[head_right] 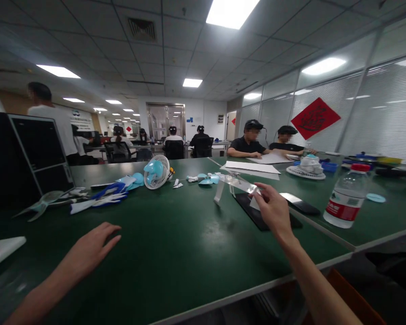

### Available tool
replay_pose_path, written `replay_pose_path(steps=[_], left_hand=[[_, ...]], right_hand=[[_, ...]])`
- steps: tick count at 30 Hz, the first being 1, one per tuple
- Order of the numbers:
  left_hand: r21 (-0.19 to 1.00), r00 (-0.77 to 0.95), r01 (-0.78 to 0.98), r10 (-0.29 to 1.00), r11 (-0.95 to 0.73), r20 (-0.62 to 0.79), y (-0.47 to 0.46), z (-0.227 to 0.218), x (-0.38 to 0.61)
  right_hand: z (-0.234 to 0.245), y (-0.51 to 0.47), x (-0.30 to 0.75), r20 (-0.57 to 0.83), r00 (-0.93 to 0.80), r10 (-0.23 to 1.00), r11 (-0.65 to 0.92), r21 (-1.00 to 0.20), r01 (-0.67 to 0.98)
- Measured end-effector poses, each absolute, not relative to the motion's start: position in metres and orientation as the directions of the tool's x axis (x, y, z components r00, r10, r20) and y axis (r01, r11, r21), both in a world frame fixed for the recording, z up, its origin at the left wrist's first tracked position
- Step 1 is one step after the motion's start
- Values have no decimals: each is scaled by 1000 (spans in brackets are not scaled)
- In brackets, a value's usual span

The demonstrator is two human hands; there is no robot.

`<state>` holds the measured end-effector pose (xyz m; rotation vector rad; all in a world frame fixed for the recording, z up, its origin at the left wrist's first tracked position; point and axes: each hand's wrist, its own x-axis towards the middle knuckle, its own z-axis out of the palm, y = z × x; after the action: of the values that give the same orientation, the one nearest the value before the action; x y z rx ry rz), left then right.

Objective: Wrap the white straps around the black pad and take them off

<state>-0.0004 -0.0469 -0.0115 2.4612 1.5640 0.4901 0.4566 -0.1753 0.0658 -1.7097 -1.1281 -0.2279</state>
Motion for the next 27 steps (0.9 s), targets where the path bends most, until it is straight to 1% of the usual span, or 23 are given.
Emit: replay_pose_path(steps=[3,6,9,11,14,16,19,23,25,27], left_hand=[[402,334,796,882,-453,333,-57,1,7],[457,241,748,838,-481,489,-64,9,12],[480,128,726,782,-493,610,-68,15,12],[488,72,722,755,-491,652,-69,17,8],[521,27,726,776,-448,630,-69,19,-2],[552,27,717,809,-425,587,-68,20,-8],[601,12,702,850,-382,527,-68,24,-13],[636,-117,741,891,-216,438,-66,37,-24],[619,-205,780,897,-91,391,-60,40,-39],[588,-305,808,876,32,373,-48,36,-61]], right_hand=[[81,-168,410,682,391,618,178,-606,775],[86,-161,362,703,242,669,353,-586,729],[83,-156,319,678,54,733,477,-569,670],[79,-153,295,639,-80,765,549,-582,599],[73,-147,269,599,-184,779,601,-631,491],[71,-142,259,588,-195,785,604,-658,450],[69,-135,255,566,-209,797,594,-676,435],[66,-127,273,554,-208,807,571,-639,515],[62,-120,296,594,-139,792,541,-579,610],[58,-110,333,645,-42,763,459,-494,738]])
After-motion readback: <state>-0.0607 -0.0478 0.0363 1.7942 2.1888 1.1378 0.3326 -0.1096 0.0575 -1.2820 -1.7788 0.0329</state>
